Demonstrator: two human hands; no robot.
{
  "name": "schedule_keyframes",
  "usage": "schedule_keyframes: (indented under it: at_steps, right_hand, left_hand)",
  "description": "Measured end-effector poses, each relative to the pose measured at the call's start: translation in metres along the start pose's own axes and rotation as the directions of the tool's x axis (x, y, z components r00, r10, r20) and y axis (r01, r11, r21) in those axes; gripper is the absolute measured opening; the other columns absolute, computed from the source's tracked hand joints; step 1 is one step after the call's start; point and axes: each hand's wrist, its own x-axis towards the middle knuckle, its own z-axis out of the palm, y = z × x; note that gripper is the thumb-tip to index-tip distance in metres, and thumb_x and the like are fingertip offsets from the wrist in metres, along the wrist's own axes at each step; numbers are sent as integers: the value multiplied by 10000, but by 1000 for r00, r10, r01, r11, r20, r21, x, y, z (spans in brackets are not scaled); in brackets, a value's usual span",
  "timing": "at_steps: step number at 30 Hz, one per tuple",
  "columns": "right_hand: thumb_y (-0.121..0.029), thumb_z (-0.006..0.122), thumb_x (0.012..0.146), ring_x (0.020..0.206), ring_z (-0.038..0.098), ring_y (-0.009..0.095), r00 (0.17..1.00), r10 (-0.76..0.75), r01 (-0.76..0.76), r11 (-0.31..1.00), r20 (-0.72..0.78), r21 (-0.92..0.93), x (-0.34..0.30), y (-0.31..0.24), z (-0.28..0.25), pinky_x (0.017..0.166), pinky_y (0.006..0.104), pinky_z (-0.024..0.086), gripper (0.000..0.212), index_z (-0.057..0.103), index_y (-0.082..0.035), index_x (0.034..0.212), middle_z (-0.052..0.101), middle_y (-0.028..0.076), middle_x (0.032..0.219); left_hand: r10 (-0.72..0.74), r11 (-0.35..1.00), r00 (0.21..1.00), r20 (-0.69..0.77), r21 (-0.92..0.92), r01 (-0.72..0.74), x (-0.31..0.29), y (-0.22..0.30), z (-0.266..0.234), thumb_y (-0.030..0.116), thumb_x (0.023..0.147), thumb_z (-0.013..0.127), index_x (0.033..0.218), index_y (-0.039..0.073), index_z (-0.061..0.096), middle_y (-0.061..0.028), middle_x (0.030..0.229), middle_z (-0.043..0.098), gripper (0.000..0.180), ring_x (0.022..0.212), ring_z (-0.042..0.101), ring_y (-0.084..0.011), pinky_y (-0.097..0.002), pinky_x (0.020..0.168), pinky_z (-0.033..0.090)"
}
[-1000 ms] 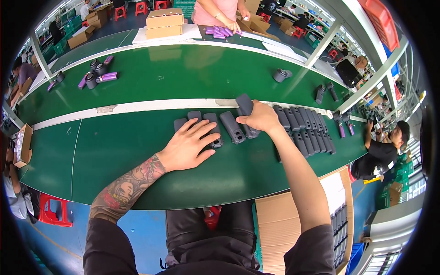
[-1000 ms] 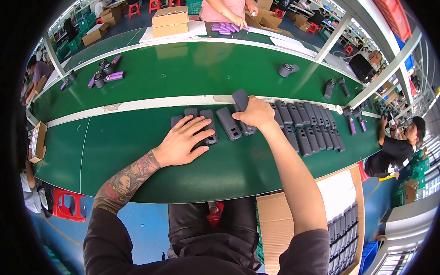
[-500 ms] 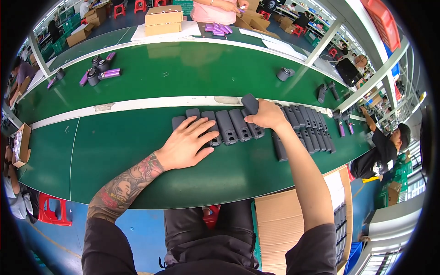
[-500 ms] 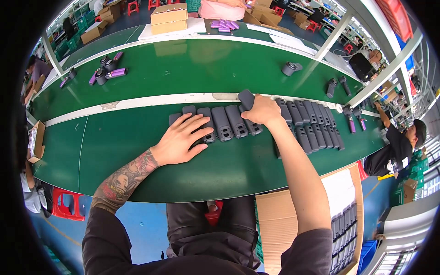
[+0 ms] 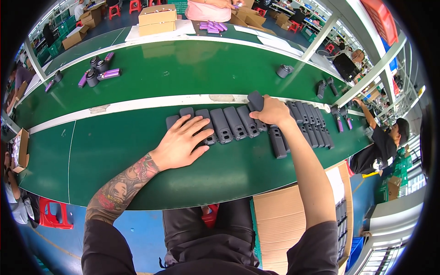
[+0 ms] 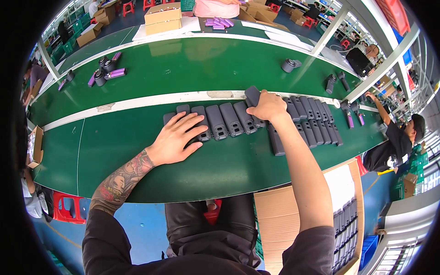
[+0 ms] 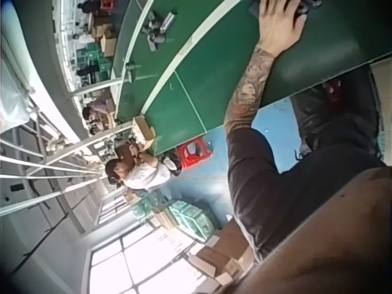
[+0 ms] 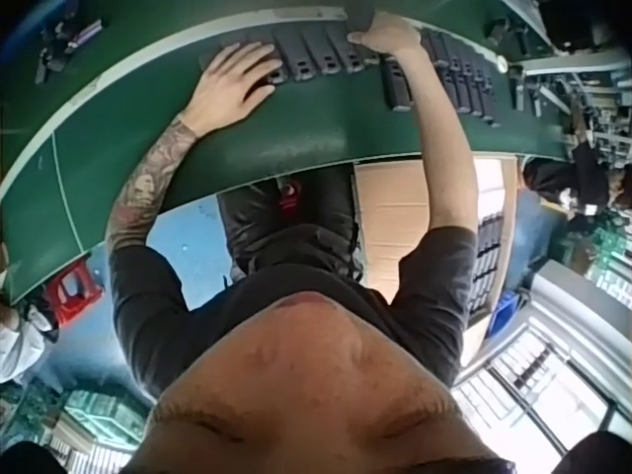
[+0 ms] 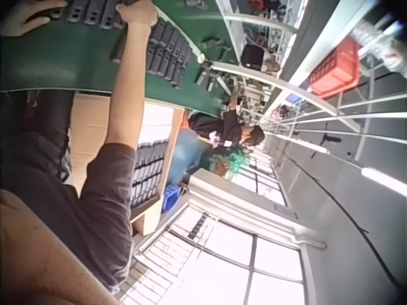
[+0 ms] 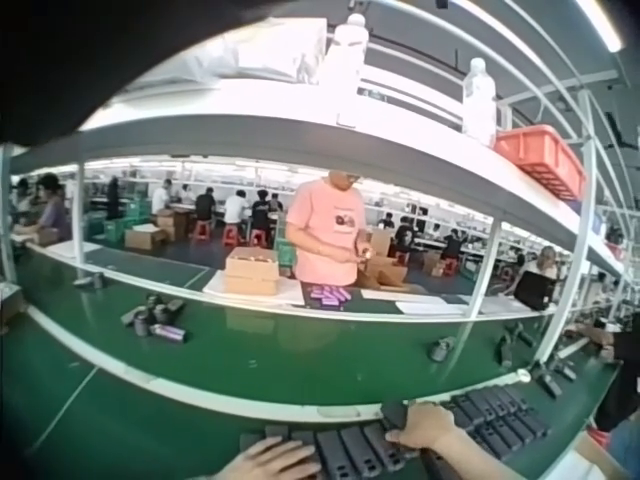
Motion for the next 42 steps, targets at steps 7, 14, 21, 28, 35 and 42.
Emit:
schedule_keyframes:
  at_steps: [7, 14, 21, 28, 35, 42]
  right_hand:
    - [-331, 783, 781, 942, 700, 349, 999, -41, 40, 998, 14, 51, 2, 0, 8, 861, 410, 545, 661, 583, 42, 1289, 725, 181, 1023]
    - [-313, 772, 785, 963, 697, 349, 995, -54, 41, 989, 86, 143, 3, 4, 4, 860, 410, 546, 664, 567, 38, 1310, 721, 185, 1030]
    - [-296, 746, 811, 821, 706, 309, 994, -91, 84, 991, -60, -107, -3, -2, 3, 801, 389, 548, 617, 566, 36, 1299, 724, 160, 907]
    - [-327, 759, 818, 818, 712, 316, 968, -65, 31, 990, 244, 140, -22, -9, -15, 776, 386, 554, 609, 565, 47, 1257, 721, 181, 898]
    - [-362, 774, 822, 873, 718, 346, 978, -97, 61, 980, 184, 190, -32, -15, -3, 769, 405, 561, 650, 544, 77, 1242, 715, 227, 951]
    - [-431, 754, 845, 884, 712, 384, 987, -114, 128, 984, -117, 125, -28, -30, 14, 790, 453, 554, 687, 526, 83, 1239, 708, 243, 981]
  left_hand:
    - [-6, 1000, 1000, 4, 1, 6, -1, -2, -2, 291, 917, 647, 1310, 105, 608, -115, 1456, 531, 437, 1373, 485, -294, -461, 1182, 319]
    - [10, 1000, 1000, 7, 7, -10, -3, -7, -5, 282, 915, 653, 1314, 103, 603, -110, 1457, 531, 441, 1377, 481, -295, -458, 1179, 325]
    - [21, 1000, 1000, -4, -11, -21, -6, -7, -6, 282, 925, 640, 1295, 99, 610, -113, 1441, 542, 413, 1368, 487, -290, -455, 1176, 328]
    - [42, 999, 999, -4, -5, -42, -8, -9, -14, 276, 925, 637, 1290, 94, 612, -117, 1437, 543, 409, 1368, 487, -288, -455, 1171, 333]
    - [40, 999, 999, -7, -25, -41, -13, -14, -23, 238, 908, 660, 1278, 94, 628, -101, 1423, 564, 398, 1356, 504, -279, -454, 1164, 350]
    - [32, 999, 999, -12, -38, -33, -13, -29, -34, 177, 891, 676, 1264, 84, 640, -84, 1403, 588, 386, 1322, 534, -284, -459, 1163, 365]
